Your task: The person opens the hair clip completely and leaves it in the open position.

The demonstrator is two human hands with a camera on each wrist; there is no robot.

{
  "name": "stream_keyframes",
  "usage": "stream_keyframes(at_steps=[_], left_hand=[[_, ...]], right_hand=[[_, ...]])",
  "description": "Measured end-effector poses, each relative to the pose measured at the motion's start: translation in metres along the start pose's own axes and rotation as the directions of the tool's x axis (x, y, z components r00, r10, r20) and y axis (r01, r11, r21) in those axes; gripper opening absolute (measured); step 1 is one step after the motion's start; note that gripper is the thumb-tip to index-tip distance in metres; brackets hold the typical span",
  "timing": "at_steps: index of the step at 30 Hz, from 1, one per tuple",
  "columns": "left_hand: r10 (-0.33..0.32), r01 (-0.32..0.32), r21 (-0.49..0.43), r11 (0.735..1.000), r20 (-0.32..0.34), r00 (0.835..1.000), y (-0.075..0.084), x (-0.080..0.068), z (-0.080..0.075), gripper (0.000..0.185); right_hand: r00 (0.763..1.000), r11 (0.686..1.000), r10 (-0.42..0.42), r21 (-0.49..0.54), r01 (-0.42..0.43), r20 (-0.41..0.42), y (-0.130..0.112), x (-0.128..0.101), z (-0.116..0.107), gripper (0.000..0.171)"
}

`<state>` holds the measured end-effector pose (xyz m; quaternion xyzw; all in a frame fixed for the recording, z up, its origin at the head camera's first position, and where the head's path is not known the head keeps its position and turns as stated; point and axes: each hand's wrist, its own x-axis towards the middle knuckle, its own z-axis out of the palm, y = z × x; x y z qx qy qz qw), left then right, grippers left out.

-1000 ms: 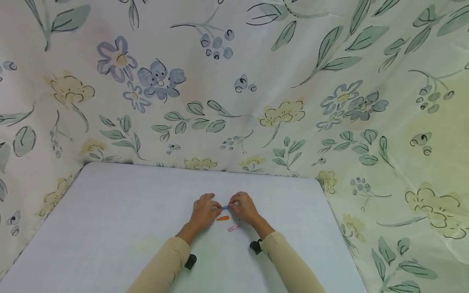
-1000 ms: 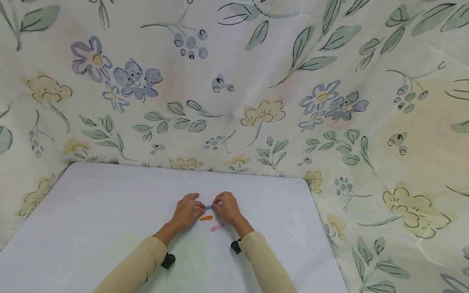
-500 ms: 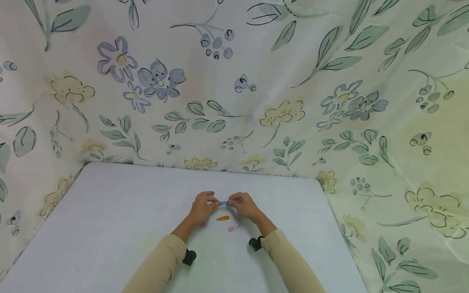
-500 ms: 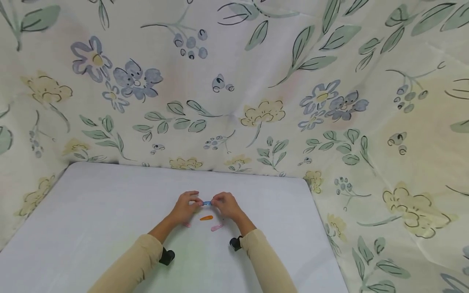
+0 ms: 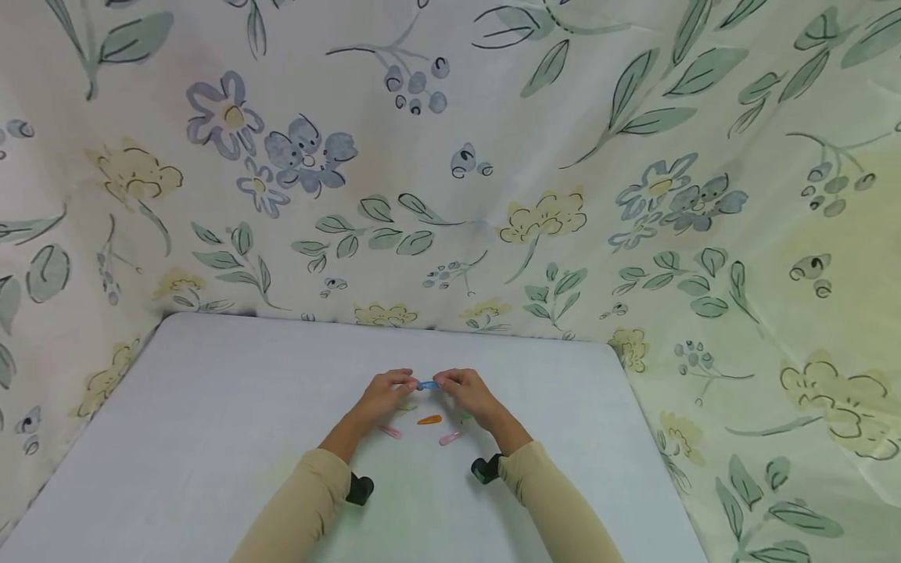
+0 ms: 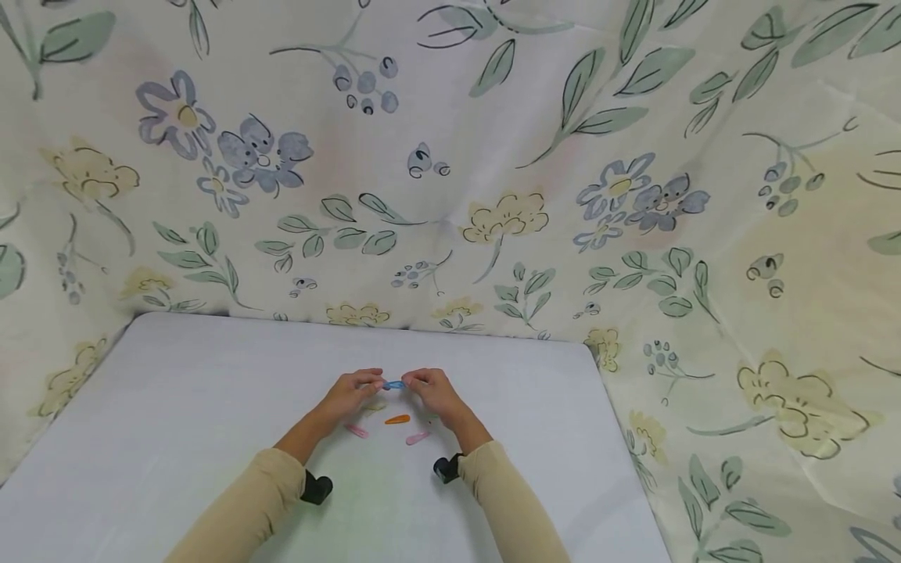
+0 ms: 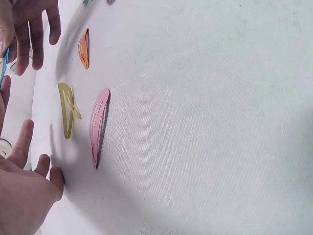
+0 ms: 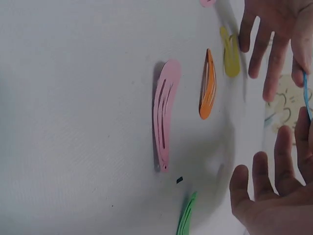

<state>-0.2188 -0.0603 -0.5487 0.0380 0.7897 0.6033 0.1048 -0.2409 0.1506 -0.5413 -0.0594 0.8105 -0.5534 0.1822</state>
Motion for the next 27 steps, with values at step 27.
stream_keyframes(at_steps=[27], left_hand=[[-0.014, 0.015, -0.036, 0.999, 0.035, 0.999, 0.0006, 0.0010, -0.0061, 0.022]], right_hand=[[1.000, 0.997, 0.003, 0.071, -0.003, 0.011, -0.0027, -0.0017, 0.0024, 0.024]])
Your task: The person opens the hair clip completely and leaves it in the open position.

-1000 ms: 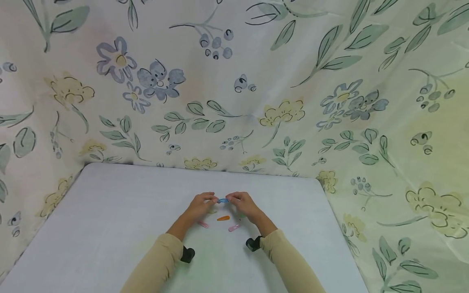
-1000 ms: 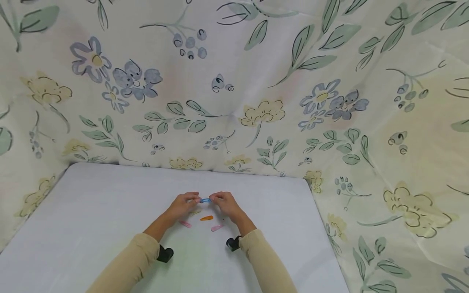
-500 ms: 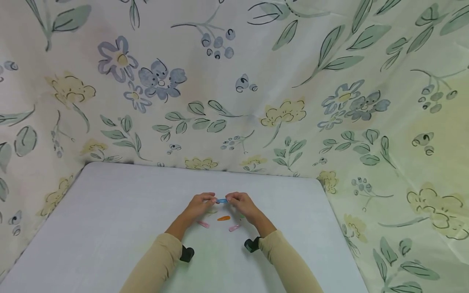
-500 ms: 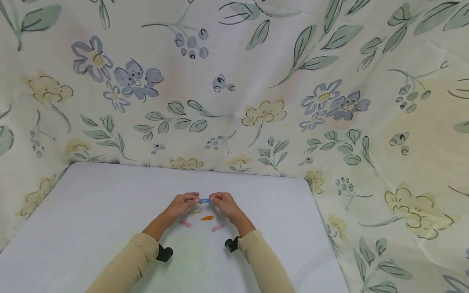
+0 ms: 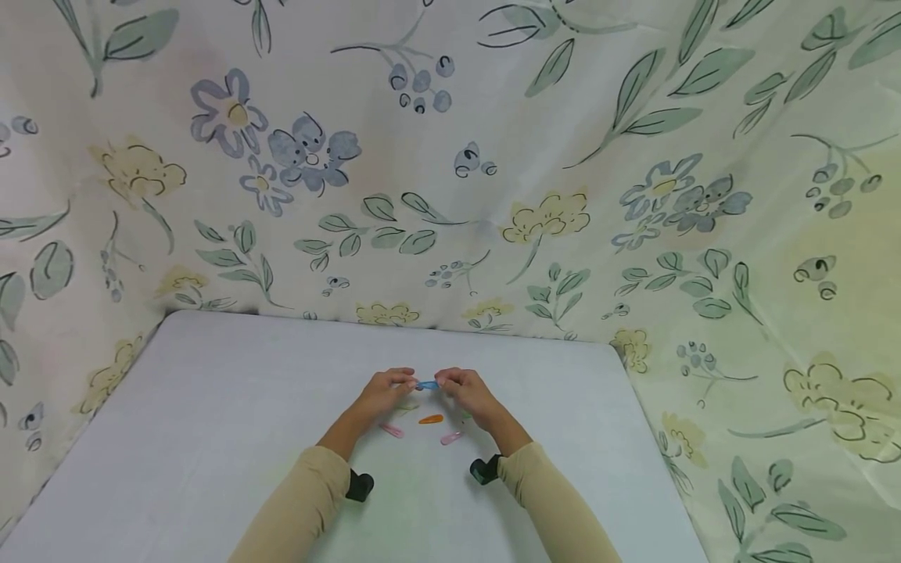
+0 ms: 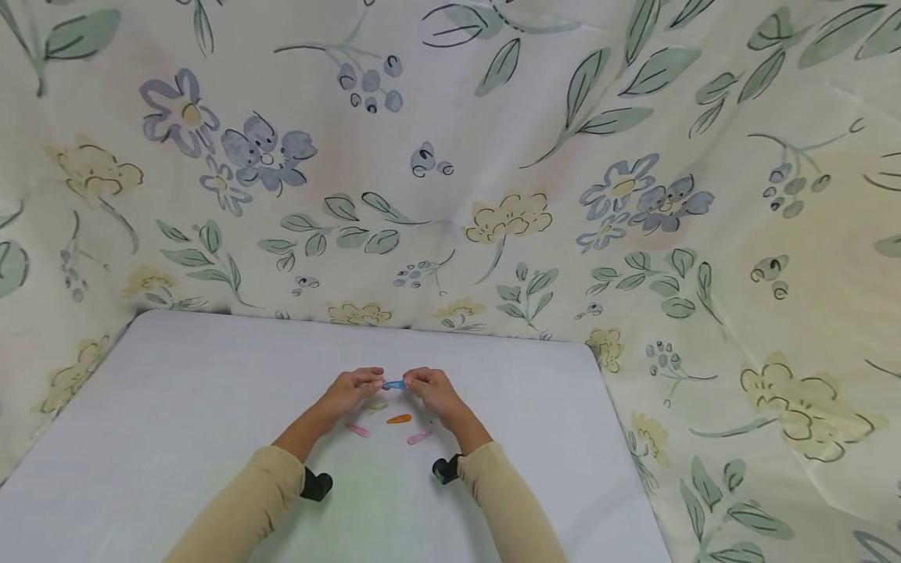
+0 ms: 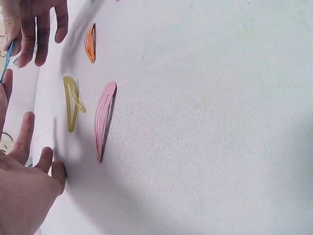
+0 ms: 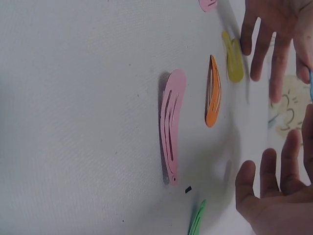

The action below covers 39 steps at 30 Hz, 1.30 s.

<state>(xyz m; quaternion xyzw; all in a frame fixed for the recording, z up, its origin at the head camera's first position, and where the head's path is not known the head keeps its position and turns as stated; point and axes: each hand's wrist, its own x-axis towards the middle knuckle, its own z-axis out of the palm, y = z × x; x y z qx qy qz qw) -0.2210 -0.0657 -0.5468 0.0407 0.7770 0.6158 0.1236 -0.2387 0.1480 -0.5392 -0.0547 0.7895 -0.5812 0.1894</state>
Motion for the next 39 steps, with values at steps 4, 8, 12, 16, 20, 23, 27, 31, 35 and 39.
stream_keyframes(at_steps=[4, 8, 12, 16, 20, 23, 27, 31, 35, 39], left_hand=[[0.005, -0.005, -0.006, 1.000, 0.004, 1.000, -0.0005, 0.0003, 0.0002, 0.020], [0.002, -0.002, -0.008, 1.000, 0.010, 1.000, -0.0001, 0.0006, -0.0001, 0.021], [0.013, -0.013, 0.001, 1.000, 0.016, 1.000, 0.0013, 0.0007, -0.0013, 0.021], [0.005, -0.005, -0.007, 1.000, 0.014, 1.000, 0.0024, 0.0005, -0.0017, 0.019], [-0.003, 0.003, -0.018, 1.000, 0.015, 1.000, 0.0044, 0.0000, -0.0020, 0.019], [-0.002, 0.002, -0.014, 1.000, 0.016, 1.000, 0.0055, 0.0001, -0.0019, 0.020], [-0.004, 0.005, -0.020, 1.000, 0.017, 1.000, 0.0053, 0.0011, -0.0012, 0.021], [-0.003, 0.004, -0.026, 1.000, 0.014, 1.000, 0.0050, 0.0007, -0.0013, 0.022], [-0.007, 0.008, -0.035, 0.999, 0.010, 1.000, 0.0063, -0.0004, -0.0016, 0.021], [0.004, -0.004, -0.032, 0.999, 0.009, 1.000, 0.0080, -0.0006, -0.0017, 0.021]], right_hand=[[1.000, 1.000, -0.002, 0.007, 0.002, 0.001, -0.0005, 0.0000, -0.0008, 0.023], [1.000, 1.000, -0.014, 0.001, 0.014, -0.008, -0.0003, -0.0001, -0.0016, 0.024], [1.000, 1.000, -0.014, 0.014, 0.014, -0.003, -0.0010, 0.0001, -0.0021, 0.024], [1.000, 0.999, -0.011, 0.033, 0.011, -0.001, -0.0028, -0.0002, -0.0017, 0.024], [1.000, 0.998, -0.023, 0.053, 0.023, -0.002, -0.0049, -0.0013, -0.0017, 0.025], [1.000, 0.997, -0.016, 0.074, 0.016, -0.001, -0.0055, -0.0017, -0.0017, 0.025], [1.000, 0.996, -0.010, 0.083, 0.010, -0.003, -0.0047, -0.0022, -0.0019, 0.026], [1.000, 0.996, 0.001, 0.088, -0.001, -0.003, -0.0050, -0.0024, -0.0017, 0.028], [1.000, 0.995, 0.008, 0.097, -0.007, -0.007, -0.0048, -0.0020, -0.0012, 0.027], [1.000, 0.995, -0.007, 0.100, 0.008, -0.015, -0.0030, -0.0010, -0.0011, 0.027]])
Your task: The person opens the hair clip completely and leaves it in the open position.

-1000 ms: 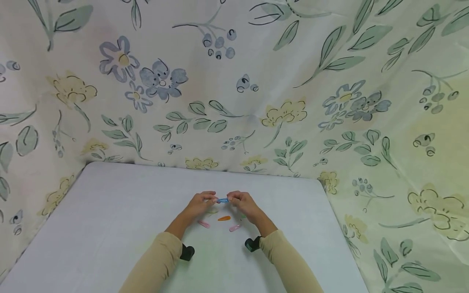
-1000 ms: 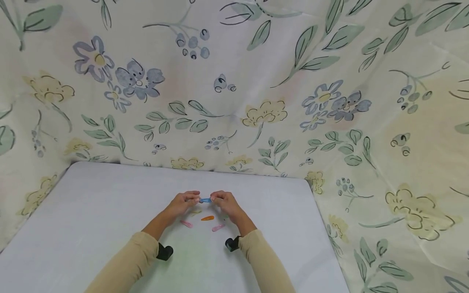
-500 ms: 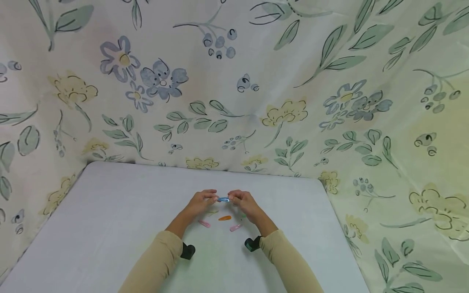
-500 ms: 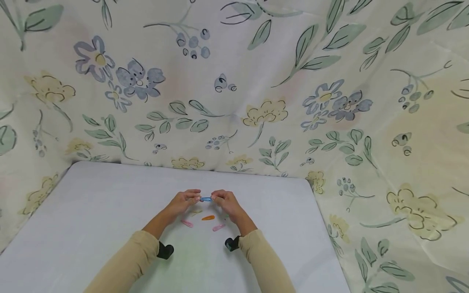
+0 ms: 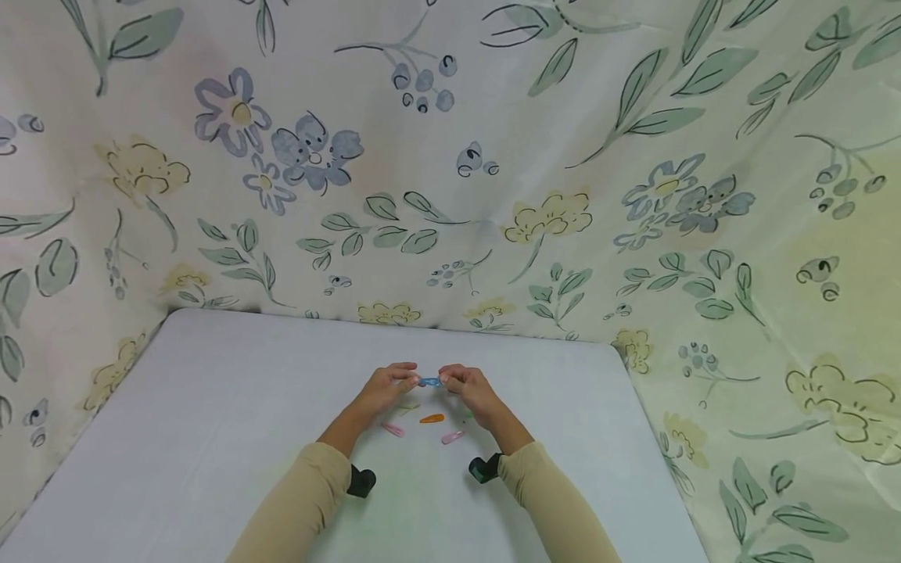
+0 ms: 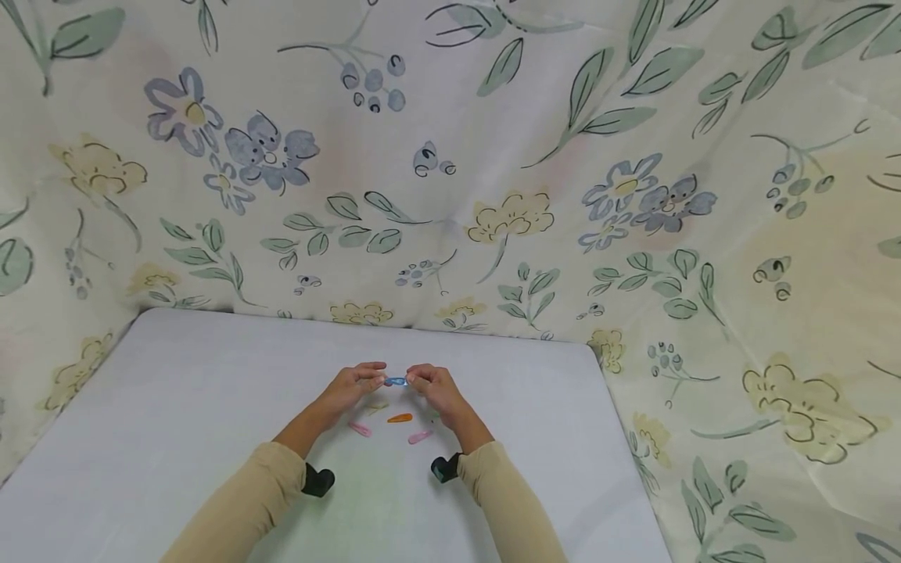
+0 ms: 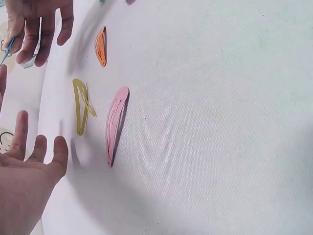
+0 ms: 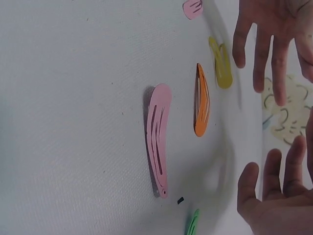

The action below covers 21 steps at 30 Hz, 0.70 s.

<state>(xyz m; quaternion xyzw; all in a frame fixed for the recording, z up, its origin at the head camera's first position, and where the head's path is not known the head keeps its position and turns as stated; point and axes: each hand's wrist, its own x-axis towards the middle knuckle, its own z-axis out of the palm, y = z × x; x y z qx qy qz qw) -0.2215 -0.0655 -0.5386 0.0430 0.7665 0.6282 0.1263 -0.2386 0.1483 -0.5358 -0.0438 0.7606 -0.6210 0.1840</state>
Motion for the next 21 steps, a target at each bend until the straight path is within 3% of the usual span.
stream_keyframes(at_steps=[12, 21], left_hand=[[0.019, -0.020, -0.052, 0.998, -0.009, 1.000, -0.0036, 0.0019, 0.0018, 0.023], [0.034, -0.033, 0.019, 0.999, -0.036, 0.999, -0.0059, 0.0024, 0.0041, 0.024]], right_hand=[[1.000, 0.999, 0.000, 0.045, 0.000, 0.004, 0.0022, 0.0028, 0.0000, 0.024], [0.999, 0.998, 0.048, 0.031, -0.048, -0.015, 0.0001, 0.0019, -0.0014, 0.026]])
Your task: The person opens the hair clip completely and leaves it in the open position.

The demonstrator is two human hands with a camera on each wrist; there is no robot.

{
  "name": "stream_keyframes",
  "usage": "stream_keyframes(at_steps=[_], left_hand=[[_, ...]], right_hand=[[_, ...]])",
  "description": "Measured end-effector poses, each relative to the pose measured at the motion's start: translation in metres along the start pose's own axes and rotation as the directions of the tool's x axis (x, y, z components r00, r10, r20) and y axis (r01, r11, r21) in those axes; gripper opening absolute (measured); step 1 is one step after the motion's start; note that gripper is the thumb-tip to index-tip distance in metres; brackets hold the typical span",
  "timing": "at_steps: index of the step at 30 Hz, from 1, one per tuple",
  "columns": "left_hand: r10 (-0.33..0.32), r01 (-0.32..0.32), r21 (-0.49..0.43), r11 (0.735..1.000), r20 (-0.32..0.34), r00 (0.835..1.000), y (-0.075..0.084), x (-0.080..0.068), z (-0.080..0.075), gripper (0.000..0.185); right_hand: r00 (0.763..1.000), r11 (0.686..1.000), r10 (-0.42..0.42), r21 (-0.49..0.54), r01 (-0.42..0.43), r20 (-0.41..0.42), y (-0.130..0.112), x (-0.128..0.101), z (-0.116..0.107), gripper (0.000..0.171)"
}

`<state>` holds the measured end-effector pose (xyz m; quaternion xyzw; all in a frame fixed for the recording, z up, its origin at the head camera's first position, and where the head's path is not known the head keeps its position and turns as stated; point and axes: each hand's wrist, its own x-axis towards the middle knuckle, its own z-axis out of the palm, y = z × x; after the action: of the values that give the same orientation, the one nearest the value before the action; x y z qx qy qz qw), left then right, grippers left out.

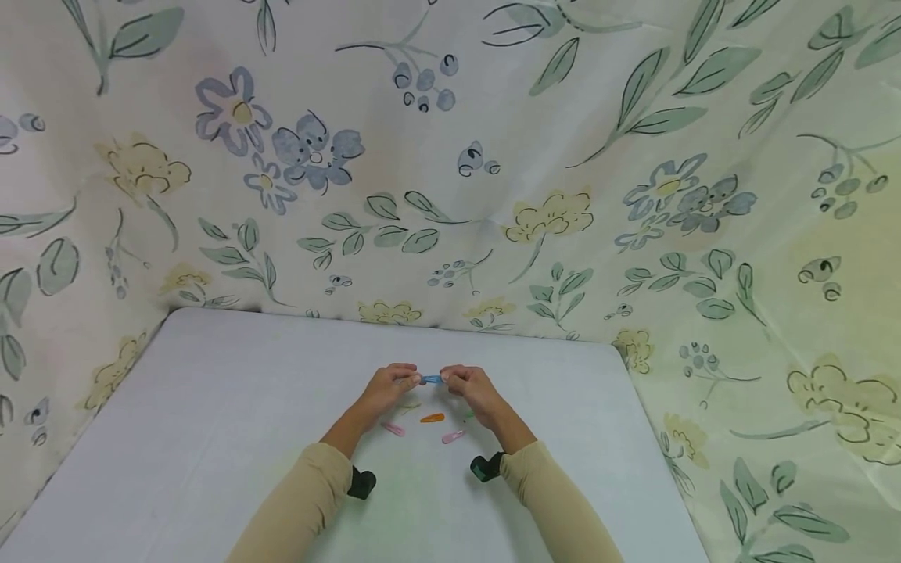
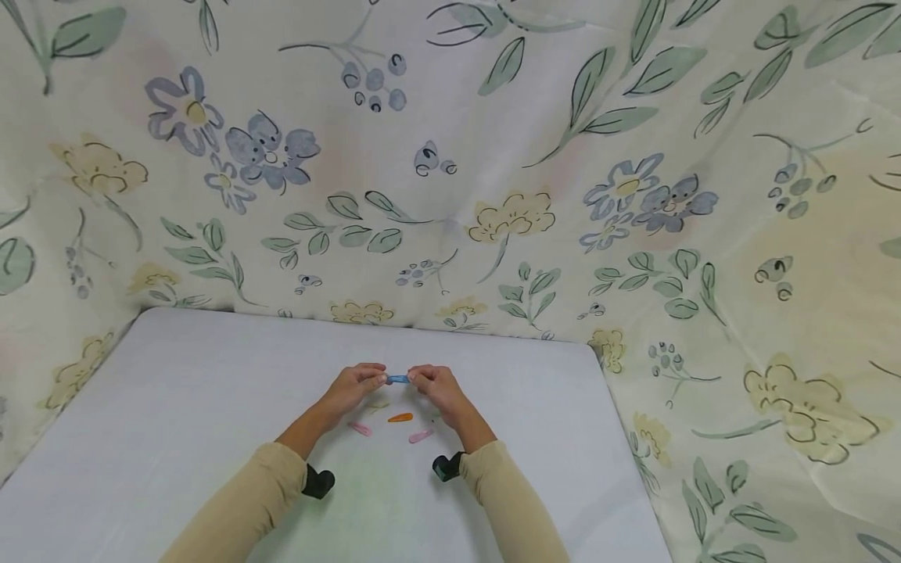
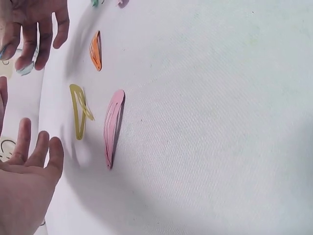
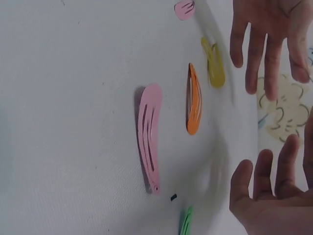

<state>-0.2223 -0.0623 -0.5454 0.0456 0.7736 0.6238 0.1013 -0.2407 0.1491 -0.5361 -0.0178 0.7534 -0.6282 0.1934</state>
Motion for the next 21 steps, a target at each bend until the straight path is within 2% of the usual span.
stream_keyframes(at_steps=[2, 5, 9, 12, 15, 18, 21], left_hand=[[0.024, -0.023, 0.045, 0.999, -0.021, 0.999, -0.002, 0.001, 0.002, 0.021], [0.105, -0.092, 0.189, 0.978, -0.060, 0.993, -0.005, 0.002, 0.006, 0.015], [0.207, -0.152, 0.391, 0.908, -0.100, 0.973, -0.006, 0.003, 0.011, 0.010], [0.242, -0.168, 0.467, 0.868, -0.104, 0.965, -0.007, 0.002, 0.014, 0.010], [0.259, -0.180, 0.510, 0.841, -0.088, 0.962, -0.008, 0.001, 0.015, 0.008], [0.265, -0.185, 0.541, 0.820, -0.072, 0.962, -0.009, -0.001, 0.017, 0.007], [0.274, -0.191, 0.578, 0.793, -0.059, 0.960, -0.010, -0.003, 0.018, 0.008]], right_hand=[[1.000, 1.000, 0.007, -0.024, -0.007, -0.009, 0.002, 0.001, -0.001, 0.024], [0.999, 0.994, 0.019, -0.107, -0.023, -0.033, 0.003, 0.001, -0.001, 0.022], [0.997, 0.976, 0.018, -0.214, -0.034, -0.073, 0.004, 0.002, 0.001, 0.022], [0.995, 0.955, -0.031, -0.298, 0.000, -0.099, 0.004, 0.002, 0.003, 0.019], [0.987, 0.907, -0.123, -0.414, 0.072, -0.098, 0.008, 0.002, 0.004, 0.016], [0.973, 0.835, -0.215, -0.532, 0.139, -0.082, 0.012, 0.002, 0.004, 0.013], [0.963, 0.772, -0.264, -0.609, 0.180, -0.050, 0.014, 0.002, 0.006, 0.011]])
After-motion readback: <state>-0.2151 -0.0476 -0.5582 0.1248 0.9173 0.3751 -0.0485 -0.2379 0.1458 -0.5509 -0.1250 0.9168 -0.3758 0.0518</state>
